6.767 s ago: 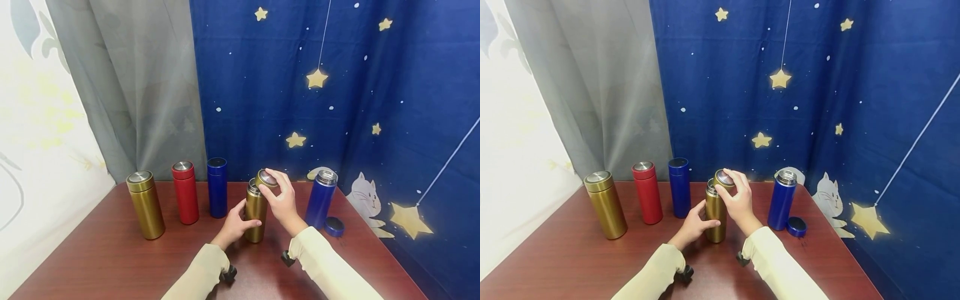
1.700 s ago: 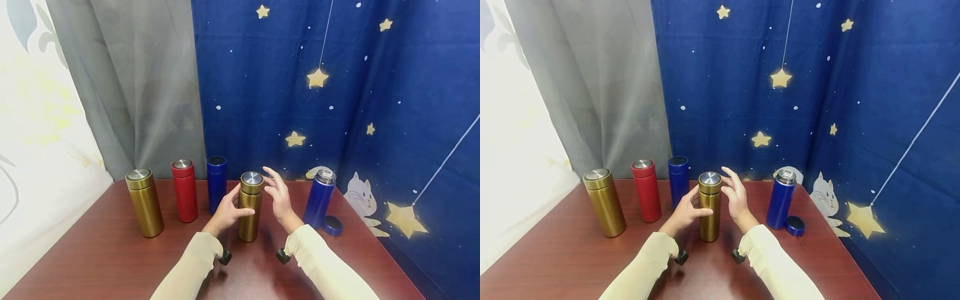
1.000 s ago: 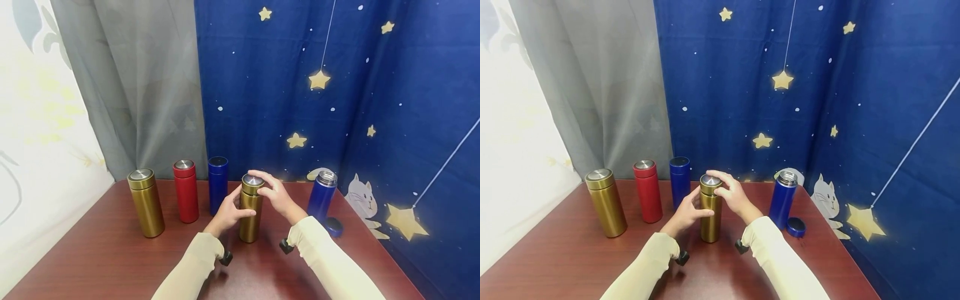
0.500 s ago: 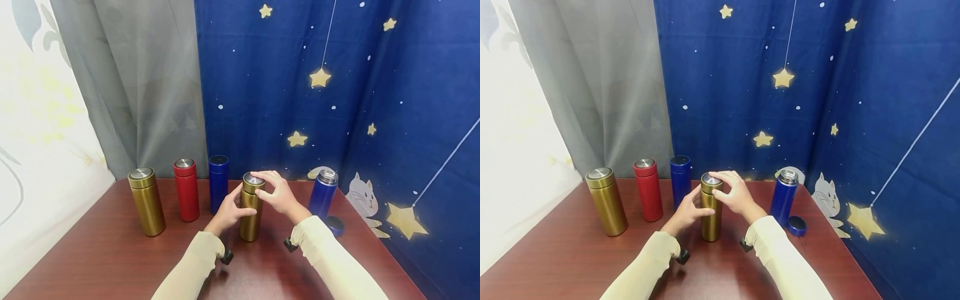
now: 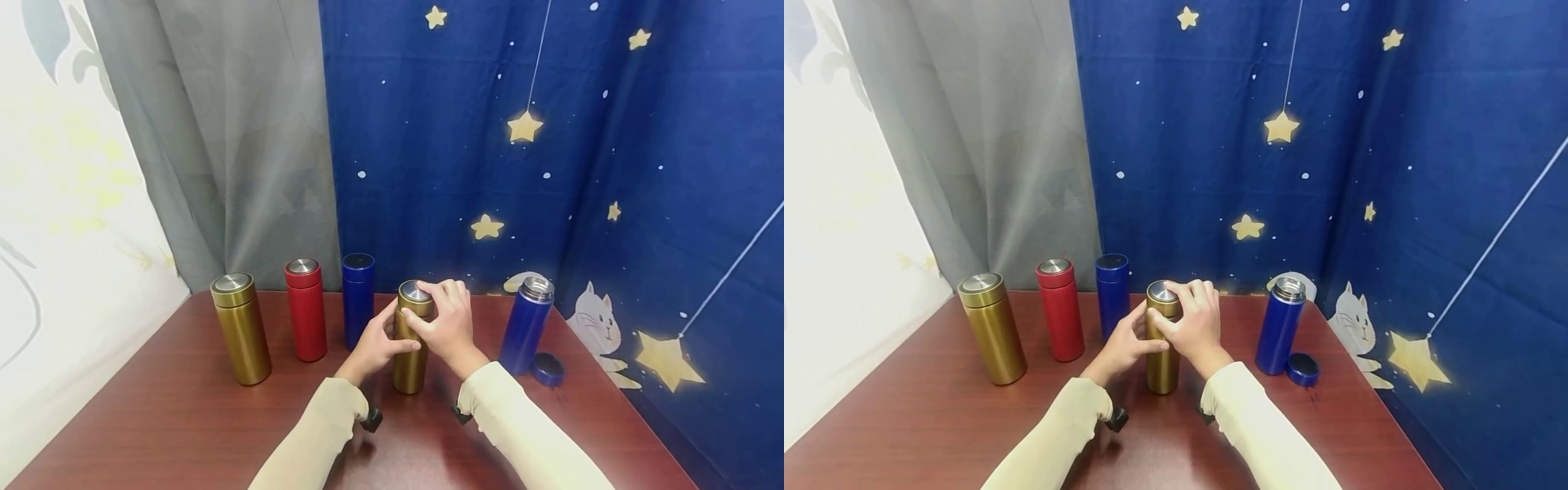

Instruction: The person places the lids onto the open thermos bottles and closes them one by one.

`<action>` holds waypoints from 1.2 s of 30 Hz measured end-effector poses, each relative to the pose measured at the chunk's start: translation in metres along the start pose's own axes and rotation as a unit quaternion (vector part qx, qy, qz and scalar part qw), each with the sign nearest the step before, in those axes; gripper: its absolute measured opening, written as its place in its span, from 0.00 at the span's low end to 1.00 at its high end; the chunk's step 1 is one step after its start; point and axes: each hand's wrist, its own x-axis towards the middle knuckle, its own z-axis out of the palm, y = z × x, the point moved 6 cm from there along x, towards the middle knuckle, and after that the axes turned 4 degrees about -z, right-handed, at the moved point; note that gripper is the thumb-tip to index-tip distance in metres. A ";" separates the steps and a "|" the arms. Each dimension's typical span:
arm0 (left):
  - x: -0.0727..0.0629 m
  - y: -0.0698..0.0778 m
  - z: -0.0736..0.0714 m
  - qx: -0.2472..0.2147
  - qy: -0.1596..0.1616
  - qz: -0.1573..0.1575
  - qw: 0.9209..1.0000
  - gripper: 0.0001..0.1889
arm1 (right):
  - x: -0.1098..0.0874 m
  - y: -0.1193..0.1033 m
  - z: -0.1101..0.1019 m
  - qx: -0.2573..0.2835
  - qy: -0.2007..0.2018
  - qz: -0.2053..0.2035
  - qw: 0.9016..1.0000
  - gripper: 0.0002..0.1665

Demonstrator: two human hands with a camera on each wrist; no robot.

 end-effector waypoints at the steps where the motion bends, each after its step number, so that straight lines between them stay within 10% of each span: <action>1: 0.000 0.000 0.000 -0.001 -0.001 0.002 1.000 0.49 | 0.000 -0.002 0.000 -0.015 0.009 0.001 1.000 0.31; 6: 0.000 0.001 0.001 -0.008 -0.002 0.012 1.000 0.49 | 0.000 -0.006 0.003 -0.036 0.008 0.027 0.999 0.34; 10: 0.000 0.001 0.002 -0.006 -0.003 0.016 1.000 0.49 | -0.003 0.000 0.008 0.077 -0.043 0.098 0.991 0.37; 16: 0.000 0.000 0.005 -0.002 -0.006 0.005 1.000 0.48 | -0.012 0.011 0.012 0.310 -0.098 0.207 0.923 0.39; 18: -0.001 0.000 0.004 -0.001 -0.002 0.001 1.000 0.48 | -0.013 0.013 0.010 0.328 -0.098 0.215 0.915 0.35; 28: -0.001 0.001 0.003 0.004 0.004 0.001 1.000 0.48 | -0.006 -0.012 -0.026 0.255 0.028 0.200 0.945 0.22; 36: -0.001 0.002 -0.001 0.011 0.009 -0.003 1.000 0.48 | -0.004 -0.016 -0.037 0.246 0.100 0.183 0.947 0.16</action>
